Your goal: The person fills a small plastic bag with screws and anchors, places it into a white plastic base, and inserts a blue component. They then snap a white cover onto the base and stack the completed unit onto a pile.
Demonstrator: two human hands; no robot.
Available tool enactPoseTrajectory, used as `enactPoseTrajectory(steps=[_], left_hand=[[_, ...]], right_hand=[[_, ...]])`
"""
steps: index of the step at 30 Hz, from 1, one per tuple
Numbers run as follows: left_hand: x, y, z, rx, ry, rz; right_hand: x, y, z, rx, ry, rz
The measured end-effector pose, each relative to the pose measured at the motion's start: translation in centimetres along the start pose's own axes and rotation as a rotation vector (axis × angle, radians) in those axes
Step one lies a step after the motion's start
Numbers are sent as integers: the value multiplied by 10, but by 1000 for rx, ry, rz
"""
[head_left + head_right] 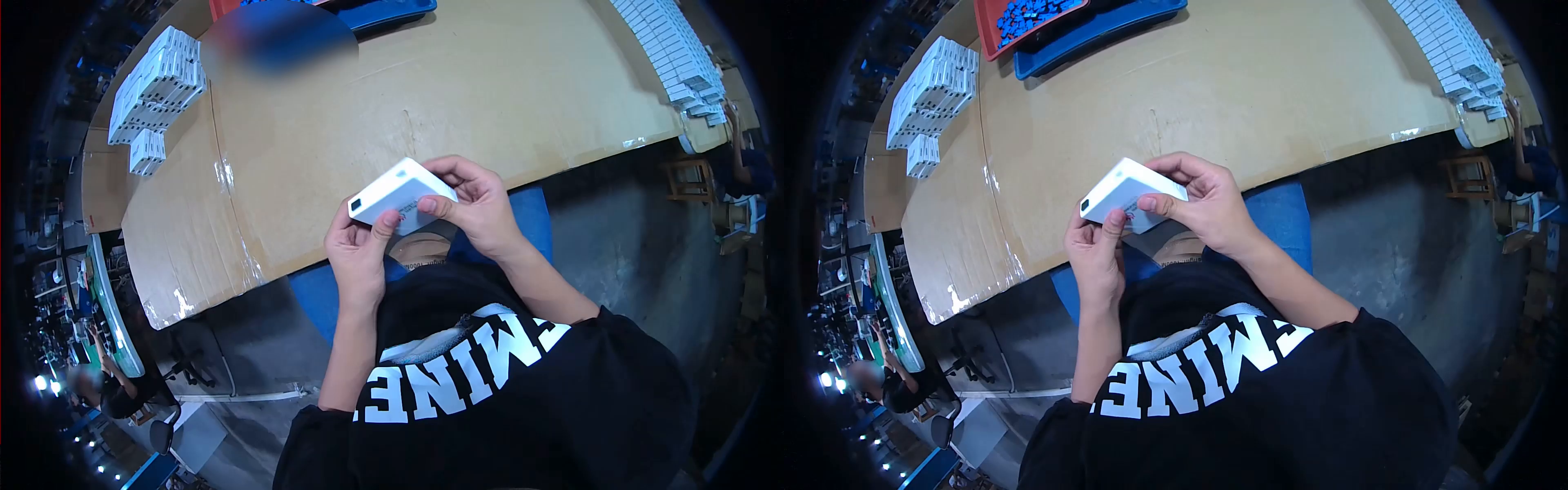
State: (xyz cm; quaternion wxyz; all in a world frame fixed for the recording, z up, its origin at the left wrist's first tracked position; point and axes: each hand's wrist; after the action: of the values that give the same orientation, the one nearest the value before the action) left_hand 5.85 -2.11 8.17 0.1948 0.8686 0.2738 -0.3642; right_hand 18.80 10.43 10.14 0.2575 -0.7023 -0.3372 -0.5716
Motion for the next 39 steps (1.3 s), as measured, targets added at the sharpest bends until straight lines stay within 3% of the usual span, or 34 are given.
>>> enactPoseTrajectory(steps=[3, 5, 7, 9, 11, 18, 26, 32, 39], left_hand=[[1, 0, -10, -111, 242, 57], [-7, -2, -19, -93, 199, 39], [-15, -4, -28, -20, -140, -238], [-23, -3, -20, -5, -158, -237], [-31, -2, -13, 133, -337, -40], [-20, 1, -14, 122, -164, -39], [-18, -9, -12, 87, -219, -24], [-11, -7, -9, 69, -242, -22], [-8, -7, -9, 98, -247, -19]], right_hand=[[-11, -1, -4, -59, -89, -26], [-14, 0, -3, -115, -125, -34], [-12, 0, 2, -75, -82, -12], [-7, 2, 7, -37, -40, 9], [-2, 4, 8, 27, -11, -16], [-7, 6, 8, -17, -45, 26], [-20, -3, 3, -56, -93, -97], [-27, -2, 13, 42, -56, -81], [-27, -2, 13, 17, -8, -72]])
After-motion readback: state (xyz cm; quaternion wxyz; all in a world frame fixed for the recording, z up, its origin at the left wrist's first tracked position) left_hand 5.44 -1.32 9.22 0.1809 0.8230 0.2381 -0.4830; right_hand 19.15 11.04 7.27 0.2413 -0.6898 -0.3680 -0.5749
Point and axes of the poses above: each hand's wrist, its own y-axis away from the middle knuckle, its own z-axis out of the back of the hand, x = y × z, and after that the axes turned 15 degrees about y, right-handed
